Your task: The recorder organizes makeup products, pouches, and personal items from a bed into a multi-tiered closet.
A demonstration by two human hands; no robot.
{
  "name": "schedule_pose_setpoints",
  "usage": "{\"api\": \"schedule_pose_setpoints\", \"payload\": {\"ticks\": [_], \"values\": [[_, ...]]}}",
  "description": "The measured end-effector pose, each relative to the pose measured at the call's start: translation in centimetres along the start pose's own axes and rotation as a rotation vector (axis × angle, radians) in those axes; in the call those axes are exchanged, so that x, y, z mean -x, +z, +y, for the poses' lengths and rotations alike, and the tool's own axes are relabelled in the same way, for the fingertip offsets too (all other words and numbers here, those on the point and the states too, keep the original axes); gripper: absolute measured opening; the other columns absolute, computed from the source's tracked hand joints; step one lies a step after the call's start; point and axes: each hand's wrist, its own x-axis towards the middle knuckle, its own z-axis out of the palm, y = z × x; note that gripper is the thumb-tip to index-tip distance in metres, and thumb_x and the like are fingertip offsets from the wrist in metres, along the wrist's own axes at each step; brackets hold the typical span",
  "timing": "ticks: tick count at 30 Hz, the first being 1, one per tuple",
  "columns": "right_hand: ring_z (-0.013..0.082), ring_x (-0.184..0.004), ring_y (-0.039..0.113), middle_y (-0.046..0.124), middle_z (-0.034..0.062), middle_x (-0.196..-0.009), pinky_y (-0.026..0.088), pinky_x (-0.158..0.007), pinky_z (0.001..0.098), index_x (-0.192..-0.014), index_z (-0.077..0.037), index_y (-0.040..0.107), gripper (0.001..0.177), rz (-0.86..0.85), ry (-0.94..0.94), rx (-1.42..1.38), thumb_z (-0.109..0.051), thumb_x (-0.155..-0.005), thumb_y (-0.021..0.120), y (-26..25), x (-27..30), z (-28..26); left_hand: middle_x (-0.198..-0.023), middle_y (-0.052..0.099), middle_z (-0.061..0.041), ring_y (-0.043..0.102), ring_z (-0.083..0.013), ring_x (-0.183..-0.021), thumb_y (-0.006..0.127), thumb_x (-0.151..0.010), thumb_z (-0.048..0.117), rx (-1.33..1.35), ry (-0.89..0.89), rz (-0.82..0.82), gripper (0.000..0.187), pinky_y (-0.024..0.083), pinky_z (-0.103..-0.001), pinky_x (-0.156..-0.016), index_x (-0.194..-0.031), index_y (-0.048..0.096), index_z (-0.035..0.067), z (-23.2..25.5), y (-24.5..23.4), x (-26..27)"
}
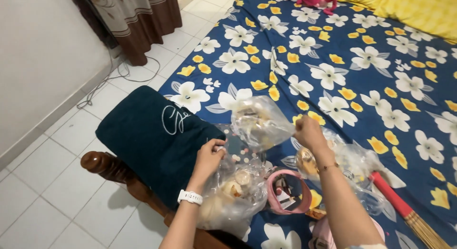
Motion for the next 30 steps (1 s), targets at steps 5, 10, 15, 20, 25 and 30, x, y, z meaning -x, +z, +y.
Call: {"api": "schedule_pose_setpoints", "payload": {"ticks": [5, 10, 15, 20, 25, 30], "values": [[0.0349, -0.093, 0.074, 0.077, 0.0185, -0.099, 0.059, -0.083, 0.0409, -0.089, -0.008, 0.078, 0.027, -0.454, 0.244, 0.313, -0.028, -0.071, 0.083, -0.9, 1.3, 0.5, -0.074, 0.074, -0.008, 0.072, -0.0139, -0.067, 0.072, -0.086, 0.009, -0.055, 0.027, -0.011, 0.028, 0.056, -0.028, -0.065, -0.113, 0.072, 0.002, 0.6, 0.7, 0.2], [0.0306, -0.097, 0.074, 0.076, 0.0142, -0.102, 0.058, -0.082, 0.0444, -0.100, -0.011, 0.073, 0.068, -0.597, 0.351, 0.414, -0.072, -0.071, 0.084, -1.9, 2.8, -7.1, -0.075, 0.073, -0.008, 0.074, -0.0130, -0.065, 0.072, -0.085, 0.008, -0.066, 0.013, -0.016, 0.029, 0.057, -0.028, -0.060, -0.113, 0.071, 0.002, 1.4, 0.8, 0.5], [0.0346, -0.092, 0.076, 0.075, 0.0211, -0.101, 0.060, -0.077, 0.0429, -0.092, -0.008, 0.079, 0.019, -0.143, 0.111, 0.574, -0.023, -0.085, 0.069, 12.1, 4.7, 3.8, -0.075, 0.071, -0.006, 0.072, -0.0126, -0.064, 0.067, -0.089, 0.005, 0.074, -0.133, -0.014, 0.025, 0.058, -0.028, -0.052, -0.113, 0.070, 0.001, 2.8, 0.7, 1.2], [0.0453, -0.083, 0.071, 0.070, 0.0281, -0.095, 0.058, -0.075, 0.0518, -0.092, 0.001, 0.077, 0.022, 0.083, 0.201, 0.160, -0.012, -0.076, 0.069, 6.4, 5.1, -0.4, -0.077, 0.070, -0.008, 0.071, -0.0148, -0.064, 0.065, -0.090, 0.002, 0.094, -0.100, 0.005, 0.026, 0.055, -0.030, -0.051, -0.115, 0.072, 0.001, 3.0, 0.2, 1.2], [0.0350, -0.069, 0.070, 0.065, 0.0217, -0.072, 0.058, -0.070, 0.0495, -0.081, 0.005, 0.062, 0.017, 0.137, 0.342, -0.252, -0.010, -0.083, 0.069, -0.8, 4.2, -4.9, -0.088, 0.073, -0.011, 0.074, -0.0152, -0.068, 0.061, -0.091, 0.002, 0.228, -0.114, -0.049, 0.032, 0.060, -0.030, -0.053, -0.123, 0.066, 0.002, 1.7, 1.8, 0.1], [0.0111, -0.063, 0.070, 0.046, 0.0047, -0.064, 0.055, -0.050, 0.0326, -0.070, 0.005, 0.045, 0.020, 0.037, 0.237, -0.644, -0.001, -0.082, 0.060, -4.5, 5.3, -6.1, -0.098, 0.070, -0.012, 0.071, -0.0163, -0.072, 0.067, -0.095, 0.024, 0.386, -0.248, 0.052, 0.051, 0.058, -0.033, -0.051, -0.140, 0.054, 0.006, 0.8, 4.7, -0.9]]}}
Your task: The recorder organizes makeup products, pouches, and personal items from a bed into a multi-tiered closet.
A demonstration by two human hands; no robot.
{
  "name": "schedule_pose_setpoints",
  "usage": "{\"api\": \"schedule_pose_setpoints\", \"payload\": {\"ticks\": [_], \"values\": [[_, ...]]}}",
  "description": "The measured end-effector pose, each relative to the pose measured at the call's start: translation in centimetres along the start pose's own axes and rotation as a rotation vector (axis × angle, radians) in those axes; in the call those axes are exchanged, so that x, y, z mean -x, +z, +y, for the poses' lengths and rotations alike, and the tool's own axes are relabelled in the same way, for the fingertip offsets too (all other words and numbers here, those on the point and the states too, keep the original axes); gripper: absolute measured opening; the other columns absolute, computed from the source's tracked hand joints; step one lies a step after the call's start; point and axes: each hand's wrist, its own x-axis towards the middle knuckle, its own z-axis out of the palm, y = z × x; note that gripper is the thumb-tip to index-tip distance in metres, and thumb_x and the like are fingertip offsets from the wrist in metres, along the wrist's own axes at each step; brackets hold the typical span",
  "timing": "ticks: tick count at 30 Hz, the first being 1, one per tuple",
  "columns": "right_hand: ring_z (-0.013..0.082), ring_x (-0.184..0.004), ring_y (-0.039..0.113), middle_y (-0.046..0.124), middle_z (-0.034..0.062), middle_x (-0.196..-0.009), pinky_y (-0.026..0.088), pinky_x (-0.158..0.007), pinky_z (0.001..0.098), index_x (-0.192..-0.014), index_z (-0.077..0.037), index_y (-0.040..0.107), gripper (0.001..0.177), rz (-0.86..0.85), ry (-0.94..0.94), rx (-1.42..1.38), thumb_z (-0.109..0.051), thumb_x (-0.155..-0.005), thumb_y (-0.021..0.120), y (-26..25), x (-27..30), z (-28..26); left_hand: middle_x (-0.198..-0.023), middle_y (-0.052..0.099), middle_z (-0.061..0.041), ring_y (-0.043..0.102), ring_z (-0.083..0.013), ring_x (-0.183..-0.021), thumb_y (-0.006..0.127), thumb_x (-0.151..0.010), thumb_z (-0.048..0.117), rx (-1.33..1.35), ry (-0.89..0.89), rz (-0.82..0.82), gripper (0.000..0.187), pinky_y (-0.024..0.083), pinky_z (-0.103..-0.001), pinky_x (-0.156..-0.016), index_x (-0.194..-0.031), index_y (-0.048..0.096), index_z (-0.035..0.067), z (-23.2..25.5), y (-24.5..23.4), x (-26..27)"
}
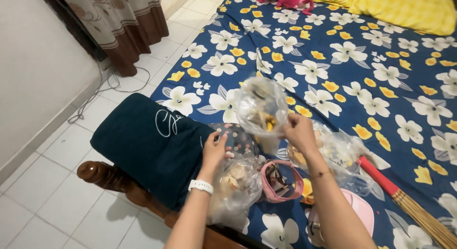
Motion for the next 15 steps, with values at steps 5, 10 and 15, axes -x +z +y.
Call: {"api": "schedule_pose_setpoints", "payload": {"ticks": [5, 10, 15], "values": [[0.0167, -0.056, 0.055, 0.047, 0.0128, -0.057, 0.045, -0.051, 0.0362, -0.073, 0.003, 0.057, 0.010, -0.099, -0.090, 0.382, -0.002, -0.080, 0.062, -2.1, 5.1, -1.2, -0.100, 0.073, -0.014, 0.070, -0.0184, -0.075, 0.073, -0.087, 0.036, -0.140, 0.053, -0.022, 0.067, 0.053, -0.030, -0.052, -0.146, 0.052, 0.011, -0.1, 3.6, -1.6], [0.0180, -0.056, 0.048, 0.050, 0.0150, -0.058, 0.044, -0.054, 0.0388, -0.076, -0.002, 0.060, 0.004, -0.255, -0.059, 0.311, -0.001, -0.074, 0.057, -3.1, 9.0, 0.2, -0.103, 0.075, -0.013, 0.069, -0.0197, -0.082, 0.078, -0.086, 0.050, -0.376, 0.187, -0.126, 0.072, 0.056, -0.031, -0.067, -0.139, 0.063, 0.005, -3.5, 8.1, -3.4], [0.0203, -0.055, 0.048, 0.057, 0.0160, -0.068, 0.043, -0.057, 0.0384, -0.074, -0.001, 0.058, 0.006, -0.399, -0.386, 0.329, -0.003, -0.071, 0.063, -2.3, 12.0, -2.3, -0.118, 0.066, -0.021, 0.062, -0.0261, -0.102, 0.086, -0.079, 0.041, -0.368, 0.299, -0.092, 0.065, 0.051, -0.040, -0.088, -0.136, 0.065, 0.018, -2.7, 11.5, -1.9]]}}
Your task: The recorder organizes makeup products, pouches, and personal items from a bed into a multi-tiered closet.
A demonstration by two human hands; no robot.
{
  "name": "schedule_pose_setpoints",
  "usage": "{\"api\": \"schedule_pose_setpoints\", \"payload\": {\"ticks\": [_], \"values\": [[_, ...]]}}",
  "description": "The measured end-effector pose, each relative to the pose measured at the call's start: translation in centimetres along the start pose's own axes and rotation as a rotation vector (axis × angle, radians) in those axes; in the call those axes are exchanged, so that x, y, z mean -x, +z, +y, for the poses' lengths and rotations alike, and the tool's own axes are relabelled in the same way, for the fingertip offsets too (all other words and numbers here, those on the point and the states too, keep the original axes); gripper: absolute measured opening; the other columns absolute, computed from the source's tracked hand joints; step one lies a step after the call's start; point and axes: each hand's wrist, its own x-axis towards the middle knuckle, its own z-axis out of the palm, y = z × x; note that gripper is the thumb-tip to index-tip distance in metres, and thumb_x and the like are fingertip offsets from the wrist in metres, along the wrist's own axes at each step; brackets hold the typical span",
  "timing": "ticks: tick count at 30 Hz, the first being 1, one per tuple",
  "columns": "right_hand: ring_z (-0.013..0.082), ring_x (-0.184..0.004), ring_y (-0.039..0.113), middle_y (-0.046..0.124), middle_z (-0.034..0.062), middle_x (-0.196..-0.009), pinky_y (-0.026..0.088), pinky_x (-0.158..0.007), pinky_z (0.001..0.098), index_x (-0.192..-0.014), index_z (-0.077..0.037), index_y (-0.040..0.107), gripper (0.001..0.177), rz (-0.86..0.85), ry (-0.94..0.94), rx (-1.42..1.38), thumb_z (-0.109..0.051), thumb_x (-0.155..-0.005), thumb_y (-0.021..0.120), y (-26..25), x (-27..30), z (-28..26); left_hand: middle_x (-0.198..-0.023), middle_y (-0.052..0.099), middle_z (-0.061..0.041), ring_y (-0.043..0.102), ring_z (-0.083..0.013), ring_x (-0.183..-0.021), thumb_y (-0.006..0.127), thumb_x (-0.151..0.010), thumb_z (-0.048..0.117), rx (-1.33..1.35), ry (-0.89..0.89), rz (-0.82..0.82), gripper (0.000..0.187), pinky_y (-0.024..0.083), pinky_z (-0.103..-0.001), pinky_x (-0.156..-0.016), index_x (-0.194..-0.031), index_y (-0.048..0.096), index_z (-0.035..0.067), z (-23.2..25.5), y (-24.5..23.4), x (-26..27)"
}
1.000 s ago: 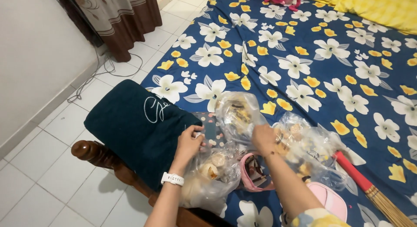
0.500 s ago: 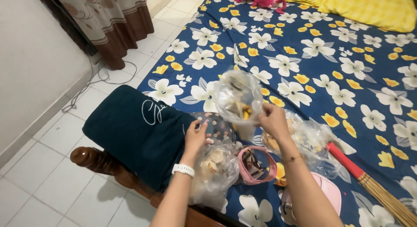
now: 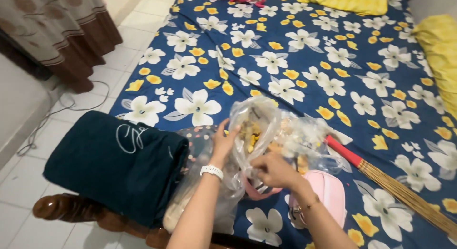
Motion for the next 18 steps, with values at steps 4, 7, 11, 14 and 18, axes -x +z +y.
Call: {"api": "schedule_pose_setpoints", "payload": {"ticks": [4, 7, 11, 14, 18], "values": [[0.0227, -0.057, 0.047, 0.051, 0.0140, -0.062, 0.044, -0.057, 0.0380, -0.078, 0.001, 0.054, 0.009, -0.054, 0.132, -0.082, -0.001, -0.074, 0.063, 0.3, -0.2, 1.4, -0.103, 0.073, -0.029, 0.067, -0.0407, -0.091, 0.080, -0.080, 0.029, -0.016, -0.095, -0.083, 0.036, 0.051, -0.050, -0.083, -0.113, 0.079, 0.015, 0.1, -1.0, -0.6], [0.0190, -0.060, 0.050, 0.054, 0.0096, -0.066, 0.045, -0.057, 0.0363, -0.085, -0.002, 0.055, 0.012, 0.217, 0.188, -0.096, -0.002, -0.076, 0.064, 0.2, -1.6, 2.3, -0.102, 0.060, -0.019, 0.059, -0.0350, -0.096, 0.089, -0.067, 0.015, -0.248, 0.089, 0.125, 0.035, 0.050, -0.043, -0.086, -0.095, 0.070, 0.007, 1.7, -2.6, 0.3], [0.0183, -0.069, 0.060, 0.055, 0.0055, -0.073, 0.046, -0.060, 0.0332, -0.114, -0.011, 0.057, 0.032, 0.458, 0.459, -0.531, -0.009, -0.082, 0.060, 0.3, -3.8, 1.2, -0.096, 0.059, -0.018, 0.060, -0.0380, -0.095, 0.091, -0.064, 0.012, -0.310, 0.219, 0.066, 0.032, 0.049, -0.044, -0.086, -0.072, 0.062, 0.001, 1.9, -3.5, 1.5], [0.0238, -0.083, 0.064, 0.060, 0.0069, -0.087, 0.050, -0.072, 0.0357, -0.121, -0.009, 0.063, 0.036, 0.523, 0.481, -0.315, -0.025, -0.089, 0.071, 3.2, -5.7, 3.9, -0.094, 0.061, -0.017, 0.062, -0.0373, -0.091, 0.086, -0.068, 0.008, -0.274, 0.304, -0.005, 0.026, 0.051, -0.043, -0.083, -0.074, 0.062, 0.001, -0.1, -2.9, 2.2], [0.0366, -0.106, 0.066, 0.067, 0.0224, -0.113, 0.052, -0.092, 0.0457, -0.121, 0.001, 0.055, 0.081, 0.544, 0.783, -0.009, -0.055, -0.074, 0.088, 3.6, -8.2, -1.1, -0.088, 0.064, -0.012, 0.065, -0.0304, -0.080, 0.080, -0.072, 0.006, -0.175, 0.318, -0.157, 0.020, 0.052, -0.039, -0.073, -0.077, 0.061, 0.002, 0.1, -3.5, 4.5]]}}
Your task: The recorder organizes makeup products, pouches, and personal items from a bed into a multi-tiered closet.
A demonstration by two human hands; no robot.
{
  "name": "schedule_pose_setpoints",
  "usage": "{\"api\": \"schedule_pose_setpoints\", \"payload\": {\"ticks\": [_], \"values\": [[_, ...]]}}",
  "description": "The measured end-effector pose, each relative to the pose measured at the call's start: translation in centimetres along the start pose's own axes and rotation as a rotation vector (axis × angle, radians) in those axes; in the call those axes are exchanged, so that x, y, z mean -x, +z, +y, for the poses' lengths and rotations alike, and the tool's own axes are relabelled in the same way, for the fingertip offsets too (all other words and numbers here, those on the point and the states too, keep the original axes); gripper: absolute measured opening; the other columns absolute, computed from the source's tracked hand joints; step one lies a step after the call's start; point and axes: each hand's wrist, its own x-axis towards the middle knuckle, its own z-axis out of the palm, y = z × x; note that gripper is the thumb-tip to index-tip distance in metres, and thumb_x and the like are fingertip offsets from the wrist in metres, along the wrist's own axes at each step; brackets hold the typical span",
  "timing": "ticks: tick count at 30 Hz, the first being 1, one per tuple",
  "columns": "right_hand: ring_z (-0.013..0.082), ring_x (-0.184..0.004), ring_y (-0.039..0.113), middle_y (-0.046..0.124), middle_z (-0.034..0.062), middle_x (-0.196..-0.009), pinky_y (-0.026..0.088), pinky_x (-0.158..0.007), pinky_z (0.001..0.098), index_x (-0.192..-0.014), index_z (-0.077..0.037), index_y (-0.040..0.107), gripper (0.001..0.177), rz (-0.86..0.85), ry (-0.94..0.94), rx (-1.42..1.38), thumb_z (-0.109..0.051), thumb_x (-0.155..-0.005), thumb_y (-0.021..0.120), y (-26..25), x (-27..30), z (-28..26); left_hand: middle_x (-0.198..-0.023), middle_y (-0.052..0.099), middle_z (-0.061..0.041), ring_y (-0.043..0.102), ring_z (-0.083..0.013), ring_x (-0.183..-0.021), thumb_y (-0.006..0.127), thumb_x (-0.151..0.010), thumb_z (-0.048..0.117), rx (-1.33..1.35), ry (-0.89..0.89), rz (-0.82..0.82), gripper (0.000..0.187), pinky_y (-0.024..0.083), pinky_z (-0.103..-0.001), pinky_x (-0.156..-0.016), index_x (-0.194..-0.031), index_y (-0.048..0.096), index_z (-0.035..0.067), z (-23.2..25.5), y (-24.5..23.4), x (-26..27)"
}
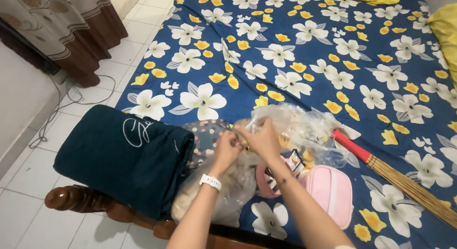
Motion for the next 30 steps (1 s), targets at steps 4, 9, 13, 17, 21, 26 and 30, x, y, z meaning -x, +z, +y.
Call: {"api": "schedule_pose_setpoints", "payload": {"ticks": [4, 9, 13, 17, 21, 26, 30], "values": [[0.0495, -0.127, 0.045, 0.046, 0.0352, -0.135, 0.039, -0.107, 0.0499, -0.138, 0.001, 0.037, 0.101, 0.257, -0.121, 0.095, -0.033, -0.061, 0.093, 3.0, -1.1, 3.6, -0.086, 0.063, -0.013, 0.063, -0.0262, -0.075, 0.080, -0.071, 0.002, -0.044, -0.028, -0.125, 0.021, 0.051, -0.037, -0.069, -0.075, 0.060, -0.001, 1.6, -1.4, 0.8], [0.0518, -0.136, 0.041, 0.038, 0.0386, -0.147, 0.032, -0.118, 0.0505, -0.160, -0.003, 0.005, 0.112, 0.414, 0.010, -0.234, 0.001, -0.068, 0.069, 5.8, -4.6, 10.2, -0.089, 0.070, -0.005, 0.064, -0.0112, -0.077, 0.081, -0.076, 0.004, 0.239, 0.055, -0.030, 0.027, 0.053, -0.029, -0.067, -0.098, 0.065, 0.004, 1.5, -3.5, 0.6], [0.0493, -0.137, 0.048, 0.047, 0.0348, -0.146, 0.037, -0.116, 0.0480, -0.162, -0.003, 0.010, 0.103, 0.291, 0.289, -0.354, -0.012, -0.076, 0.067, 8.4, -8.0, 15.6, -0.092, 0.072, -0.005, 0.071, -0.0109, -0.062, 0.072, -0.084, 0.005, 0.384, -0.262, -0.101, 0.021, 0.051, -0.029, -0.050, -0.105, 0.067, 0.003, 3.0, -6.0, 0.8], [0.0489, -0.135, 0.050, 0.048, 0.0378, -0.145, 0.043, -0.110, 0.0461, -0.143, 0.012, 0.032, 0.118, 0.054, 0.133, -0.076, -0.044, -0.058, 0.092, 8.9, -9.2, 16.3, -0.085, 0.075, -0.008, 0.075, -0.0134, -0.063, 0.068, -0.089, 0.005, 0.287, -0.344, -0.070, 0.023, 0.053, -0.027, -0.049, -0.111, 0.072, 0.000, 4.6, -8.3, 1.7], [0.0354, -0.118, 0.068, 0.071, 0.0217, -0.125, 0.054, -0.102, 0.0396, -0.119, -0.003, 0.075, 0.072, -0.540, -0.110, 0.707, -0.053, -0.067, 0.084, 7.2, -8.2, 13.5, -0.079, 0.077, -0.007, 0.076, -0.0161, -0.062, 0.062, -0.092, 0.004, 0.140, -0.358, -0.083, 0.024, 0.054, -0.028, -0.049, -0.110, 0.077, -0.002, 6.0, -10.8, 3.0], [0.0382, -0.103, 0.070, 0.074, 0.0197, -0.108, 0.055, -0.089, 0.0472, -0.112, -0.005, 0.075, 0.050, -0.190, -0.341, 0.347, -0.039, -0.075, 0.081, 6.1, -10.7, 14.3, -0.078, 0.074, -0.016, 0.077, -0.0210, -0.065, 0.050, -0.097, 0.002, 0.278, -0.441, -0.156, 0.035, 0.053, -0.029, -0.047, -0.125, 0.071, -0.001, 6.1, -13.3, 4.5], [0.0239, -0.101, 0.070, 0.072, 0.0045, -0.114, 0.059, -0.090, 0.0369, -0.124, -0.010, 0.066, 0.043, -0.420, -0.328, -0.872, -0.001, -0.082, 0.066, 0.5, -8.1, 9.8, -0.087, 0.074, -0.017, 0.079, -0.0248, -0.071, 0.044, -0.098, 0.001, 0.394, -0.443, -0.185, 0.041, 0.054, -0.028, -0.046, -0.134, 0.064, -0.001, 4.0, -14.5, 5.1]]}}
